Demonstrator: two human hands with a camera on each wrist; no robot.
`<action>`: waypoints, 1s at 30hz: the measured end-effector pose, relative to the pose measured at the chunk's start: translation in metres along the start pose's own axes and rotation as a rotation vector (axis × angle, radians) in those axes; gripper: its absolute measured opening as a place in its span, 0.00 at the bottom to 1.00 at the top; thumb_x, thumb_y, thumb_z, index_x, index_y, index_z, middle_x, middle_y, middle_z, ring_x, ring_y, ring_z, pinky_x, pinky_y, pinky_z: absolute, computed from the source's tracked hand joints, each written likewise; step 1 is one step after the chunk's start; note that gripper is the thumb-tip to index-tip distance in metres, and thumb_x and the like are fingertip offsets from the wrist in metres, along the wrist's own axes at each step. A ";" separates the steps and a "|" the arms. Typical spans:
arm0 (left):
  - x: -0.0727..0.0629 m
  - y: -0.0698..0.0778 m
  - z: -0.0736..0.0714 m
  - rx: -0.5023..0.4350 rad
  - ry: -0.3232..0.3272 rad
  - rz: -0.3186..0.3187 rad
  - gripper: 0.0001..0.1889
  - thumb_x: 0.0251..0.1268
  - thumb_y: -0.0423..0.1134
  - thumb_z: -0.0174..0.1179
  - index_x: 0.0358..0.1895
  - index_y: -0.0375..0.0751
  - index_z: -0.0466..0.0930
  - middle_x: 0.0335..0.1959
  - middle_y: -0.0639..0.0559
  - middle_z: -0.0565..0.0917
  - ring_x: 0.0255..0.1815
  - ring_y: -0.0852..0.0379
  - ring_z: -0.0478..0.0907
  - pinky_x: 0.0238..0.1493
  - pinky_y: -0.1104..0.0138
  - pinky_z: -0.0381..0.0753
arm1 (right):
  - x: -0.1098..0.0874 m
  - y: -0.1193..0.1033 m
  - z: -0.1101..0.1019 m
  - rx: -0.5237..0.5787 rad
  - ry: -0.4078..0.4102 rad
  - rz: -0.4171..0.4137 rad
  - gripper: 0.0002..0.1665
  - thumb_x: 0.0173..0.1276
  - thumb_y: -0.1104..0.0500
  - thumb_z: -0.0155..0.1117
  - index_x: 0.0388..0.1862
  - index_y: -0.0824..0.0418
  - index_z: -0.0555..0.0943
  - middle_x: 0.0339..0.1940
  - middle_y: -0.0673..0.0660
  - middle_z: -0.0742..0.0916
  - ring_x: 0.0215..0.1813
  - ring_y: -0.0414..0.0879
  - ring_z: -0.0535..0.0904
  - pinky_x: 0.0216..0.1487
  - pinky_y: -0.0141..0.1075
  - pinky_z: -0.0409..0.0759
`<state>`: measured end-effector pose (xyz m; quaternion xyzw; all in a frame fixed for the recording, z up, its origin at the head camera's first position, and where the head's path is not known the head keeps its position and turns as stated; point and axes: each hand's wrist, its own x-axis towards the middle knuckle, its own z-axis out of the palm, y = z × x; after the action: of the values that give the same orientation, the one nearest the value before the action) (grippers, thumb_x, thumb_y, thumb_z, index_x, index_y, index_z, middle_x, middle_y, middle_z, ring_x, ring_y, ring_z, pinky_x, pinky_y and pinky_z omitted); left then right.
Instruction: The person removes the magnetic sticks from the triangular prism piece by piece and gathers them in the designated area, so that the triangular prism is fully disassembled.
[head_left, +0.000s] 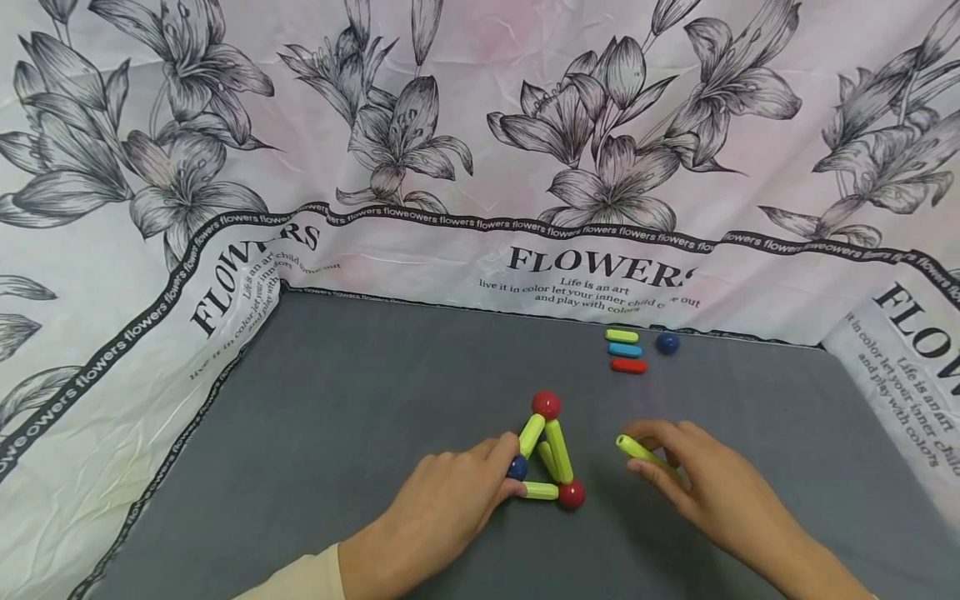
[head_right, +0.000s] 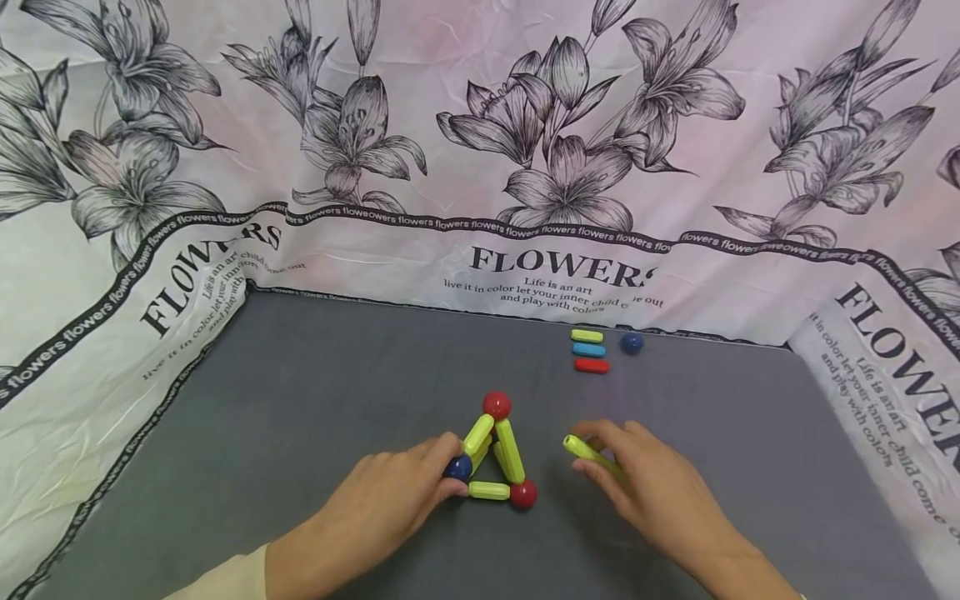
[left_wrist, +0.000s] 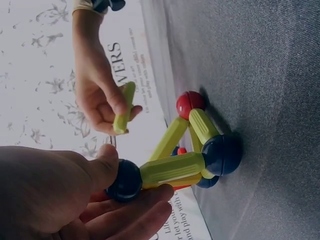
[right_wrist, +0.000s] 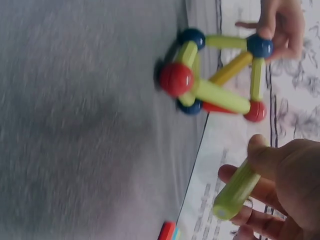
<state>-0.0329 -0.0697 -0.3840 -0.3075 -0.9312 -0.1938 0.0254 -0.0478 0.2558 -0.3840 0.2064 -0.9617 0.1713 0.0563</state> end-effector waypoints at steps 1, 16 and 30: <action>0.000 0.000 0.000 -0.008 -0.014 -0.006 0.15 0.77 0.52 0.64 0.47 0.48 0.70 0.28 0.61 0.69 0.15 0.64 0.62 0.16 0.72 0.62 | 0.000 0.004 -0.002 -0.007 0.007 0.006 0.22 0.69 0.50 0.78 0.59 0.35 0.82 0.39 0.34 0.82 0.37 0.33 0.74 0.30 0.32 0.75; 0.000 0.001 -0.002 -0.018 -0.044 -0.026 0.14 0.78 0.52 0.63 0.48 0.49 0.71 0.28 0.61 0.68 0.15 0.64 0.62 0.16 0.71 0.64 | 0.020 0.078 -0.011 -0.179 0.192 -0.020 0.20 0.62 0.61 0.82 0.53 0.52 0.88 0.42 0.46 0.88 0.31 0.37 0.76 0.25 0.35 0.72; -0.001 0.000 0.000 0.019 0.023 0.004 0.15 0.77 0.52 0.63 0.46 0.47 0.71 0.28 0.61 0.68 0.15 0.64 0.61 0.15 0.72 0.62 | 0.060 0.146 -0.004 -0.295 0.170 -0.025 0.16 0.68 0.67 0.74 0.55 0.62 0.87 0.41 0.59 0.89 0.31 0.57 0.84 0.22 0.52 0.77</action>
<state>-0.0320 -0.0706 -0.3846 -0.3067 -0.9321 -0.1883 0.0396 -0.1625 0.3598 -0.4140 0.1925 -0.9655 0.0445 0.1694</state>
